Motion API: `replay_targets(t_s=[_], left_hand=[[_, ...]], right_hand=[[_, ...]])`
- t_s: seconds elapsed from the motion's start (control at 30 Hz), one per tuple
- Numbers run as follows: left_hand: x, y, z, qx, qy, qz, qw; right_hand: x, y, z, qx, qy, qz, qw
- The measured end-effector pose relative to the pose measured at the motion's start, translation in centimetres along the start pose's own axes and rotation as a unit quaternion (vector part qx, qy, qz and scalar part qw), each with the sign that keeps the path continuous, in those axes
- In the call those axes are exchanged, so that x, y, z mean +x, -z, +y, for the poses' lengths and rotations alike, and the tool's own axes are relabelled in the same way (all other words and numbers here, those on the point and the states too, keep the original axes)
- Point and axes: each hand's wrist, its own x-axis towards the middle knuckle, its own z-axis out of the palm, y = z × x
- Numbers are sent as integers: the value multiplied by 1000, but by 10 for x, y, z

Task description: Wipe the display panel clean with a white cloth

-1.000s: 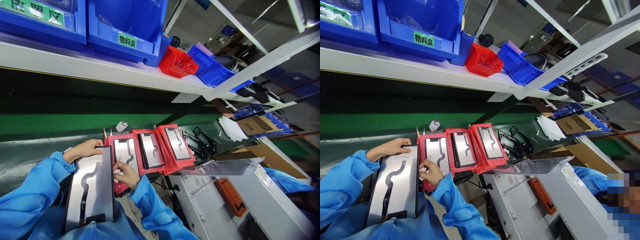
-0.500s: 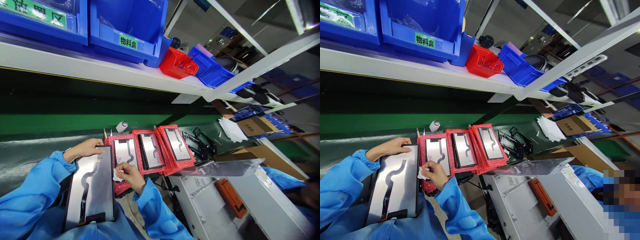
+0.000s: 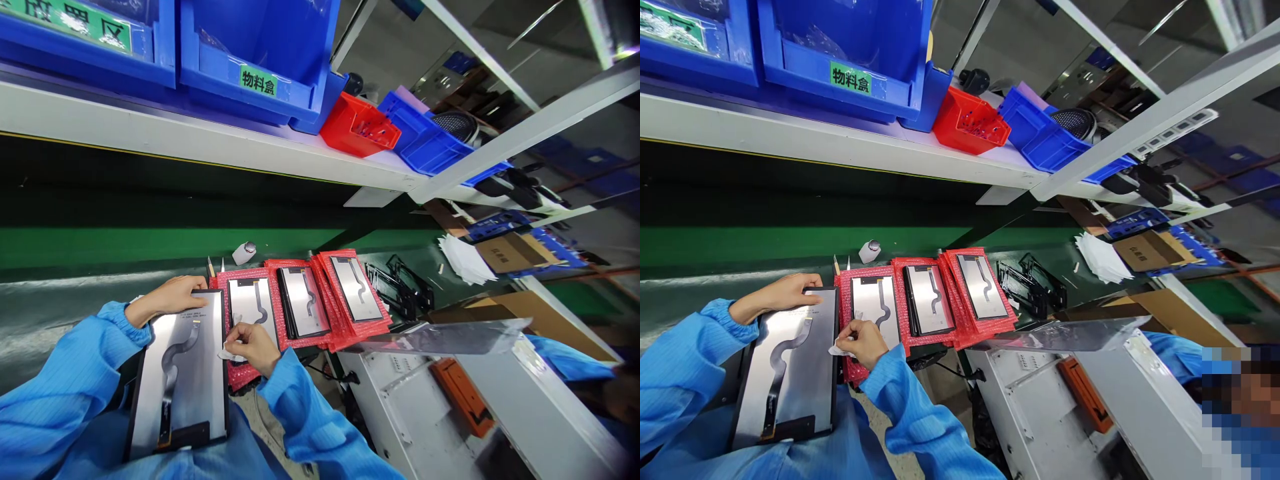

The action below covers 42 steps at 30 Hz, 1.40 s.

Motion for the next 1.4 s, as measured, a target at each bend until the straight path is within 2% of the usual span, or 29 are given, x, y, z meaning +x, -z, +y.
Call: replay_targets(t_s=[0.4, 0.67, 1.03, 1.4], left_hand=[[-1, -4, 2, 24, 1, -5, 1000], [-3, -3, 5, 34, 1, -7, 999], [0, -5, 6, 38, -3, -14, 999], [-2, -3, 7, 34, -5, -16, 999]], right_hand=[[-2, 12, -21, -87, 23, -42, 995], [-1, 8, -22, -130, 43, -33, 990], [-5, 12, -26, -158, 80, -56, 983], [-8, 14, -25, -157, 98, -61, 981]])
